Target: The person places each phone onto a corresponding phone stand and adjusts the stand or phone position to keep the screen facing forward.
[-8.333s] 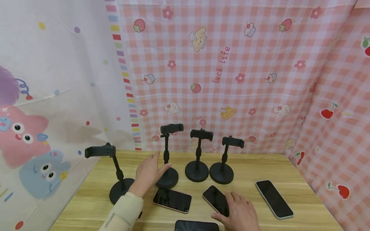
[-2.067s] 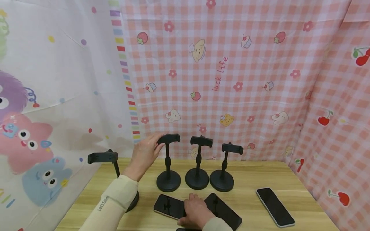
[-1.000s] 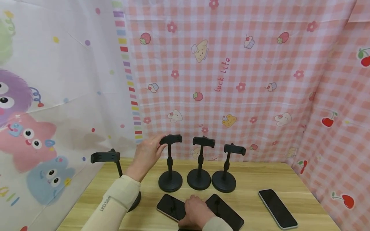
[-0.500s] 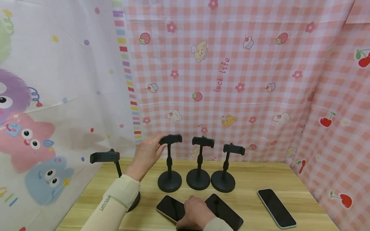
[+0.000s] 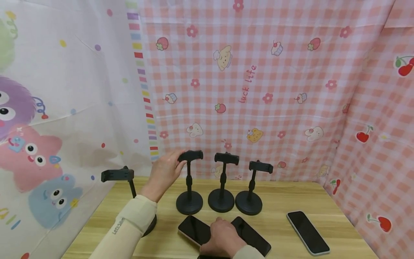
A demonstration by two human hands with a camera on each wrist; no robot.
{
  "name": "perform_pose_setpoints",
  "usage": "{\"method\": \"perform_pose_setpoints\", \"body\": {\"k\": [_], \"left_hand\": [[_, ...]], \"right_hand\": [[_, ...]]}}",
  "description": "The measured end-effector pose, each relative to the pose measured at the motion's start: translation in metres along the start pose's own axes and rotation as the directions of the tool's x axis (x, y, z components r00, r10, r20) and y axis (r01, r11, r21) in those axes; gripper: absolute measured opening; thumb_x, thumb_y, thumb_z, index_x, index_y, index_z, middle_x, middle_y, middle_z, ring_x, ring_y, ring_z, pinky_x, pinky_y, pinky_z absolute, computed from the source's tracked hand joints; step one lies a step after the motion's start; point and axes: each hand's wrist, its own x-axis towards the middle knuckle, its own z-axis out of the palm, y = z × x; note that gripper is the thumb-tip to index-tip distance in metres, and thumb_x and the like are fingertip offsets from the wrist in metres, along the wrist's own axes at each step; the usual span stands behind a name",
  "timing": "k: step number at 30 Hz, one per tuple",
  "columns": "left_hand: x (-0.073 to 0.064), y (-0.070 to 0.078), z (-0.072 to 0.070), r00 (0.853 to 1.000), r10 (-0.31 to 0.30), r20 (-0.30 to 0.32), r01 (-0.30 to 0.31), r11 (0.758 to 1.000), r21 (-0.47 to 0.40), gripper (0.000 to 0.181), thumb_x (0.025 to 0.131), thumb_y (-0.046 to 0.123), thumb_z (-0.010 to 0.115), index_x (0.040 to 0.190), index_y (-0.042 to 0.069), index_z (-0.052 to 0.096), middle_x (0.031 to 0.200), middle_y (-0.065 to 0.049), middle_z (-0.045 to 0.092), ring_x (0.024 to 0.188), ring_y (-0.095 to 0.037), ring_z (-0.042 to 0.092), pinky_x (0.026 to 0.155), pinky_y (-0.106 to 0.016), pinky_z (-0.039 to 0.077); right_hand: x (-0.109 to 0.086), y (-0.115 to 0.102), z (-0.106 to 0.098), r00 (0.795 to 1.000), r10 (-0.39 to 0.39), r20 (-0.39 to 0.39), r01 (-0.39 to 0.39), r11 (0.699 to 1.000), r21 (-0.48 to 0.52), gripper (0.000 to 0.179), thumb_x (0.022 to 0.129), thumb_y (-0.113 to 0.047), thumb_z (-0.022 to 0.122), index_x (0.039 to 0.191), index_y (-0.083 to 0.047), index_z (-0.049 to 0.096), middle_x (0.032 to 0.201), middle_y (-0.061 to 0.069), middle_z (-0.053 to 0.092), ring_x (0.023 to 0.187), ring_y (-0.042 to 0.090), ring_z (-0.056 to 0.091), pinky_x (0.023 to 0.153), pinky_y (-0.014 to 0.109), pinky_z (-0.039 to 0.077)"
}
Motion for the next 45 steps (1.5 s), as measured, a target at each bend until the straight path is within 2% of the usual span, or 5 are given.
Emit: {"method": "perform_pose_setpoints", "body": {"k": [18, 26, 31, 39, 45], "left_hand": [[-0.002, -0.001, 0.002, 1.000, -0.010, -0.005, 0.010, 0.999, -0.047, 0.037, 0.088, 0.009, 0.076, 0.122, 0.002, 0.066, 0.114, -0.015, 0.068, 0.076, -0.023, 0.071, 0.069, -0.039, 0.058], [-0.003, -0.001, -0.002, 1.000, -0.025, 0.004, 0.025, 0.998, -0.056, 0.035, 0.093, 0.017, 0.071, 0.125, 0.003, 0.065, 0.119, -0.015, 0.067, 0.083, -0.026, 0.070, 0.071, -0.041, 0.057], [-0.001, 0.000, -0.003, 1.000, -0.029, -0.007, 0.029, 0.996, -0.086, 0.030, 0.099, 0.016, 0.062, 0.124, 0.000, 0.066, 0.118, -0.017, 0.067, 0.103, -0.032, 0.067, 0.086, -0.045, 0.054], [0.001, 0.000, -0.004, 0.995, -0.096, 0.032, 0.100, 0.980, -0.174, 0.029, 0.101, 0.011, 0.057, 0.126, -0.001, 0.065, 0.122, -0.018, 0.066, 0.113, -0.034, 0.062, 0.095, -0.048, 0.049], [0.001, -0.001, -0.003, 0.986, -0.156, 0.057, 0.164, 0.969, -0.185, 0.037, 0.102, 0.015, 0.057, 0.135, -0.002, 0.058, 0.112, -0.021, 0.067, 0.094, -0.031, 0.067, 0.080, -0.046, 0.055]], "right_hand": [[-0.013, 0.005, -0.010, 0.988, 0.028, -0.149, -0.009, 0.992, 0.127, 0.060, 0.063, -0.056, 0.078, 0.086, -0.003, 0.064, 0.084, 0.005, 0.048, 0.067, 0.019, 0.048, 0.063, 0.037, 0.046], [-0.018, 0.005, -0.010, 0.955, 0.029, -0.296, 0.010, 0.992, 0.129, 0.068, 0.065, -0.059, 0.080, 0.090, 0.002, 0.065, 0.083, 0.007, 0.047, 0.066, 0.019, 0.048, 0.063, 0.039, 0.048], [-0.021, 0.006, -0.011, 0.935, 0.021, -0.353, 0.027, 0.991, 0.130, 0.068, 0.066, -0.061, 0.080, 0.090, 0.002, 0.067, 0.081, 0.006, 0.047, 0.066, 0.018, 0.047, 0.064, 0.040, 0.047], [-0.024, 0.007, -0.014, 0.928, 0.043, -0.371, 0.015, 0.988, 0.153, 0.074, 0.066, -0.064, 0.079, 0.094, 0.003, 0.066, 0.083, 0.006, 0.046, 0.068, 0.018, 0.047, 0.064, 0.040, 0.047], [-0.026, 0.007, -0.015, 0.911, 0.052, -0.409, 0.017, 0.987, 0.162, 0.077, 0.065, -0.066, 0.078, 0.099, 0.002, 0.068, 0.085, 0.005, 0.048, 0.073, 0.018, 0.051, 0.067, 0.041, 0.049]]}}
